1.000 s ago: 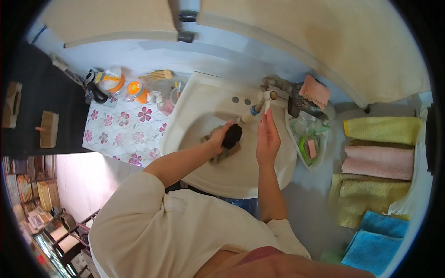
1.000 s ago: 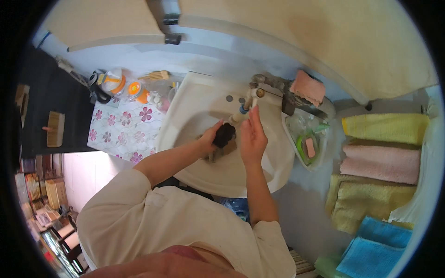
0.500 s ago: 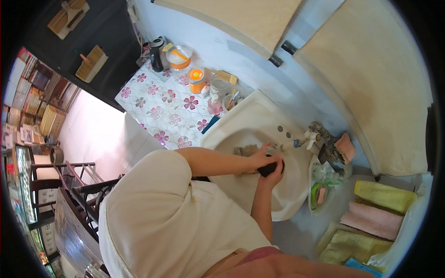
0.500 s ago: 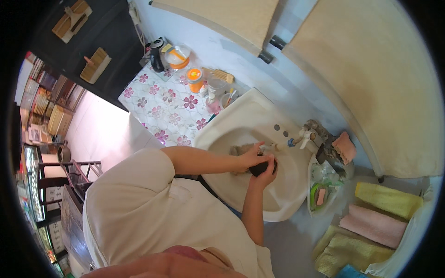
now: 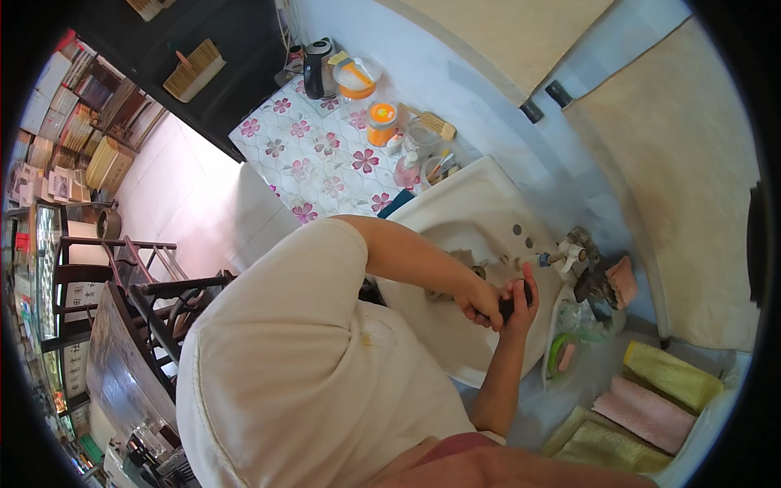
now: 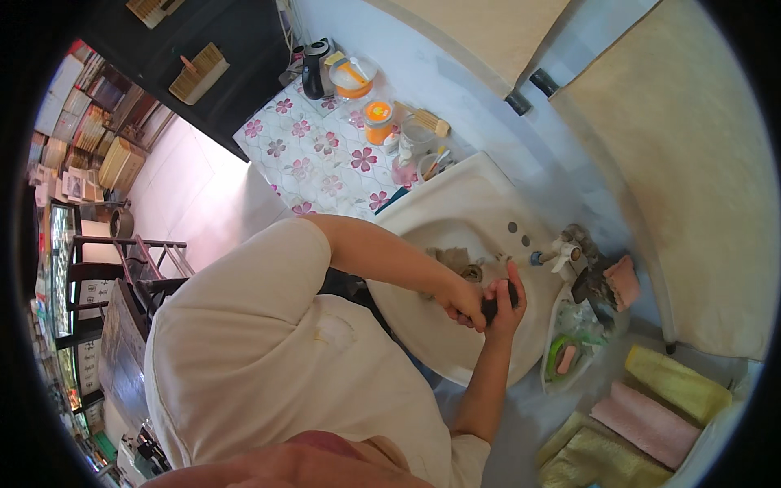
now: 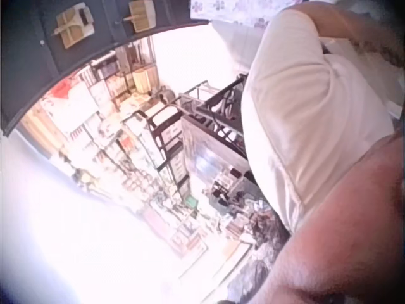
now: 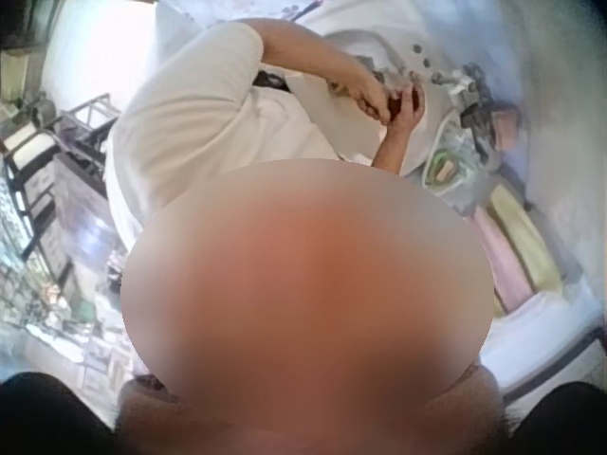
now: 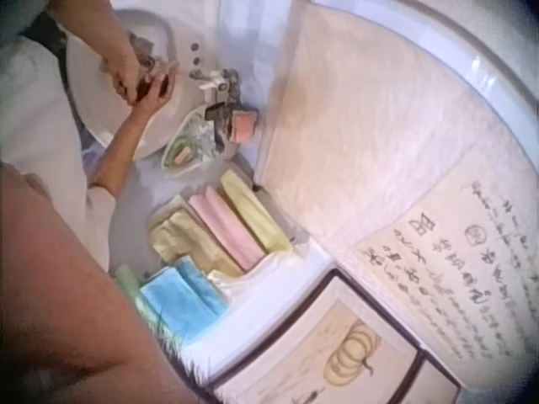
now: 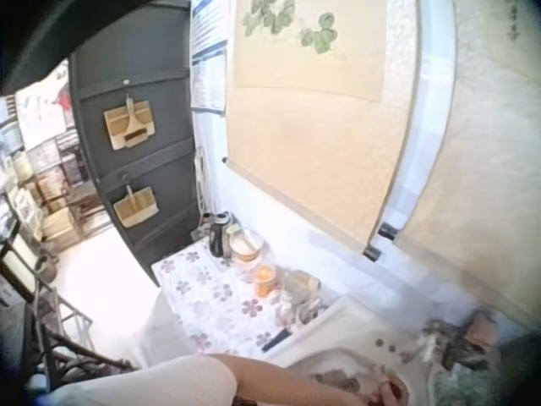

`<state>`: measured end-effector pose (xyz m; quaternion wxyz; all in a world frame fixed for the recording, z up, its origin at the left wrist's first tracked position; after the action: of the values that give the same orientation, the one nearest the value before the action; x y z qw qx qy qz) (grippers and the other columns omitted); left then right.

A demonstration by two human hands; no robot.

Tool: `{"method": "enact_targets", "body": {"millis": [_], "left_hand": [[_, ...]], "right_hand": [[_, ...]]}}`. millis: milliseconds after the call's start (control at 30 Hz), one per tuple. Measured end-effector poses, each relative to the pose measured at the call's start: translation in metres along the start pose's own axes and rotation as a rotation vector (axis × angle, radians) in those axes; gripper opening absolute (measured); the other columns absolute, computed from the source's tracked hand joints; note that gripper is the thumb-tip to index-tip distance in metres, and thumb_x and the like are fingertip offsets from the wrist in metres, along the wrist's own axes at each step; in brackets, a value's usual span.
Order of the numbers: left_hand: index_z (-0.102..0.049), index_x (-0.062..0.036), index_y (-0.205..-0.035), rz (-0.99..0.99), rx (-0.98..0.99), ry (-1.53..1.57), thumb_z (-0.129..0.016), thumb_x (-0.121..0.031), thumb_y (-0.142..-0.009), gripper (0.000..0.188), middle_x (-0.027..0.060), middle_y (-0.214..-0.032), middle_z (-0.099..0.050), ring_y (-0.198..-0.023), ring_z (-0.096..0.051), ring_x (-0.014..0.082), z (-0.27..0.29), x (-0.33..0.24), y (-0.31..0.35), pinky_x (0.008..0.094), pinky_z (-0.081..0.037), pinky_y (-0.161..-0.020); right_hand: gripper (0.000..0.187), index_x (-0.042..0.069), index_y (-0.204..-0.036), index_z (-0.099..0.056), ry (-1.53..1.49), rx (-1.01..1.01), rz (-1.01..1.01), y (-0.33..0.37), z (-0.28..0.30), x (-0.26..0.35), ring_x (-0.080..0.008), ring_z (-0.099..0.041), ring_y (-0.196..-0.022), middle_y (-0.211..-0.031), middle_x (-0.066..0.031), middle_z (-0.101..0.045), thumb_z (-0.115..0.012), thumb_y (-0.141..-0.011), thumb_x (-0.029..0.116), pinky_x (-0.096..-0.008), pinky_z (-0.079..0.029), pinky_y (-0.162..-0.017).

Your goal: The person washes a dark cloth and a beige cloth in a sink, wringing them out thoroughly. They then use the damp beige cloth to wipe the top of a glass display counter in a shop, moving along the surface to clean it.

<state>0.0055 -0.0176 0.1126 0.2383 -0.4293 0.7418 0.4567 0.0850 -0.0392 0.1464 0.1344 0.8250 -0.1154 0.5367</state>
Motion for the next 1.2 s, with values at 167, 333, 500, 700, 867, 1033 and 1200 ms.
{"method": "enact_targets", "body": {"millis": [167,333,500,700,867,1033,1200], "left_hand": [[-0.059,-0.0049,-0.075,0.067,-0.266,-0.203,-0.074,-0.026,-0.066,0.027,0.0068,-0.065,-0.058,-0.055,-0.054,0.0167,0.009,0.031,-0.025,0.0285,-0.042,-0.046],[-0.063,-0.0014,-0.083,-0.105,-0.625,-0.551,-0.063,-0.04,-0.072,0.041,0.0164,-0.081,-0.064,-0.074,-0.062,0.0339,0.016,0.045,-0.031,0.0396,-0.048,-0.067],[-0.066,-0.0052,-0.086,0.055,-0.786,-0.655,-0.063,-0.035,-0.072,0.033,0.015,-0.087,-0.066,-0.084,-0.063,0.0315,0.039,0.066,-0.065,0.0402,-0.049,-0.073],[-0.062,-0.0045,-0.097,0.062,-0.64,-0.945,-0.069,-0.032,-0.069,0.039,0.0145,-0.09,-0.065,-0.086,-0.063,0.0281,0.047,0.056,-0.079,0.0396,-0.049,-0.072],[-0.048,-0.0065,-0.123,-0.001,-0.266,-0.242,-0.072,-0.024,-0.073,0.058,0.0053,-0.101,-0.06,-0.083,-0.059,0.0178,0.044,0.028,-0.056,0.029,-0.047,-0.071],[-0.051,-0.0066,-0.119,-0.102,-0.037,-0.143,-0.066,-0.015,-0.081,0.042,0.0039,-0.097,-0.06,-0.08,-0.055,0.0124,0.055,-0.026,-0.022,0.0244,-0.045,-0.071],[-0.056,-0.0049,-0.098,-0.475,-0.215,-0.53,-0.067,-0.017,-0.082,0.024,0.0035,-0.088,-0.06,-0.078,-0.055,0.0116,0.056,-0.055,-0.001,0.0239,-0.044,-0.07]], "right_hand": [[0.027,-0.004,-0.097,-0.061,0.329,-0.122,-0.076,-0.001,0.006,-0.015,-0.0081,-0.045,-0.052,-0.06,-0.0014,-0.048,-0.058,-0.09,0.022,-0.0221,-0.034,-0.046],[0.041,0.002,-0.064,-0.054,0.502,-0.275,-0.134,-0.003,0.032,-0.05,-0.0073,-0.039,-0.042,-0.05,0.0011,-0.042,-0.053,-0.092,0.032,-0.0229,-0.029,-0.039],[0.043,0.003,-0.058,-0.047,0.808,-0.425,0.131,-0.021,0.071,-0.084,-0.0102,-0.04,-0.044,-0.049,0.0002,-0.042,-0.047,-0.093,0.029,-0.0254,-0.032,-0.044],[0.043,0.002,-0.065,-0.052,0.496,-0.746,-0.069,0.0,0.098,-0.108,-0.0122,-0.048,-0.055,-0.056,-0.0023,-0.051,-0.048,-0.093,0.035,-0.0282,-0.039,-0.054],[0.029,0.004,-0.095,-0.06,0.332,-0.646,0.033,0.039,0.113,-0.071,-0.0111,-0.054,-0.077,-0.083,-0.0027,-0.057,-0.052,-0.092,0.032,-0.0237,-0.043,-0.07],[0.035,0.008,-0.119,-0.057,0.505,-0.619,0.013,0.096,0.074,-0.024,-0.0114,-0.053,-0.092,-0.099,-0.0023,-0.055,-0.063,-0.086,0.016,-0.0244,-0.044,-0.08],[0.047,0.011,-0.12,-0.055,0.361,-0.801,0.152,0.115,0.043,-0.023,-0.0136,-0.056,-0.089,-0.1,-0.0056,-0.056,-0.072,-0.076,0.01,-0.0257,-0.047,-0.078]]}}
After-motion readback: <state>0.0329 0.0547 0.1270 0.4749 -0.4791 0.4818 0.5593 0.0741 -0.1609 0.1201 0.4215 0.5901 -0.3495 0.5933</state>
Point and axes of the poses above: each hand's wrist, its own y-axis away from the middle knuckle, its own z-axis out of the back of the hand, x = y × z, the point moved 5 cm from there along -y, towards the middle knuckle
